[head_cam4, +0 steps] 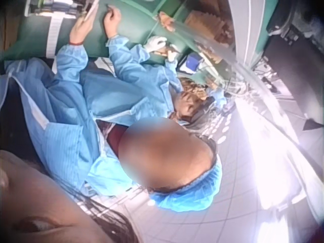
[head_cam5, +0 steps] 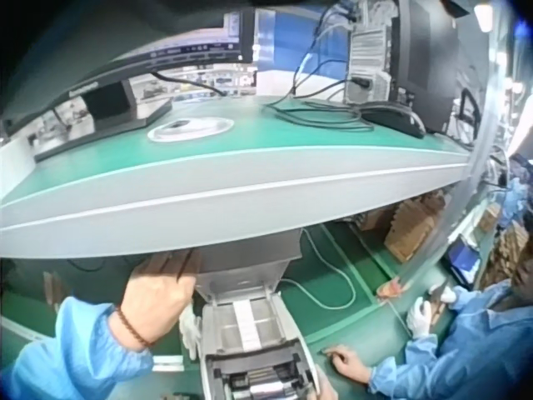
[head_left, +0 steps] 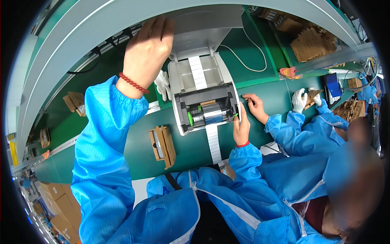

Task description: The person operates a label printer at a factory workstation, loading rolls of white and black tape into the device. They adjust the internal rollers and guides, pull out printed labels, and interact with a coworker who assists with supplies. The person also handles a roll of black tape and a handheld scanner-like tool.

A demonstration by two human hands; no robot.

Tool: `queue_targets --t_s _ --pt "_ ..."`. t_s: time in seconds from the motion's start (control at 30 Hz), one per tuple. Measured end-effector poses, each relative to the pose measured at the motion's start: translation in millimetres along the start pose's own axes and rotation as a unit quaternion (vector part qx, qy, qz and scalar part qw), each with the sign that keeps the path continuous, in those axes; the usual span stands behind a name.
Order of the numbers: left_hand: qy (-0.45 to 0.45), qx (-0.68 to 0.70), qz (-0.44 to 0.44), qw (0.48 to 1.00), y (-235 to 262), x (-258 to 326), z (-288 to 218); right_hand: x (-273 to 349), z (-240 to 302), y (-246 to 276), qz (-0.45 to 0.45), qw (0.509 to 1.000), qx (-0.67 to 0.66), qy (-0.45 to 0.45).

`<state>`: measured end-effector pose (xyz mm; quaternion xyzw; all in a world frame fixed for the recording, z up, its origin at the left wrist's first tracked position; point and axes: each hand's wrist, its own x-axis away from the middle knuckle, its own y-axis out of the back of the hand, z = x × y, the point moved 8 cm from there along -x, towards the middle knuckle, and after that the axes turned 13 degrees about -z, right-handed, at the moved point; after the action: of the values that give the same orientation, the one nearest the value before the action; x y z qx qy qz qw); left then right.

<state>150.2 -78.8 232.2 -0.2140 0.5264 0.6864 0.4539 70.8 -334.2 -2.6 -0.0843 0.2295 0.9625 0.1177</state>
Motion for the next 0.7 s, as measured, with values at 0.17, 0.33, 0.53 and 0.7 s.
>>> queue_targets --t_s 0.17,0.33,0.53,0.7 --pt "-0.009 0.011 -0.034 0.999 -1.3 -2.7 -5.4 10.5 -3.9 3.4 0.005 1.000 0.016 -0.001" --pt "0.006 -0.014 -0.001 1.000 -9.7 -1.8 -5.9 3.7 -0.8 3.1 0.010 1.000 0.025 -0.005" --pt "0.004 0.047 -0.002 0.999 -14.5 -2.5 -12.1 8.5 -24.9 8.3 0.017 0.999 0.025 -0.038" --pt "0.081 0.091 -0.013 0.992 -34.0 14.9 4.4 13.7 -16.6 -5.3 0.045 0.995 0.022 0.081"
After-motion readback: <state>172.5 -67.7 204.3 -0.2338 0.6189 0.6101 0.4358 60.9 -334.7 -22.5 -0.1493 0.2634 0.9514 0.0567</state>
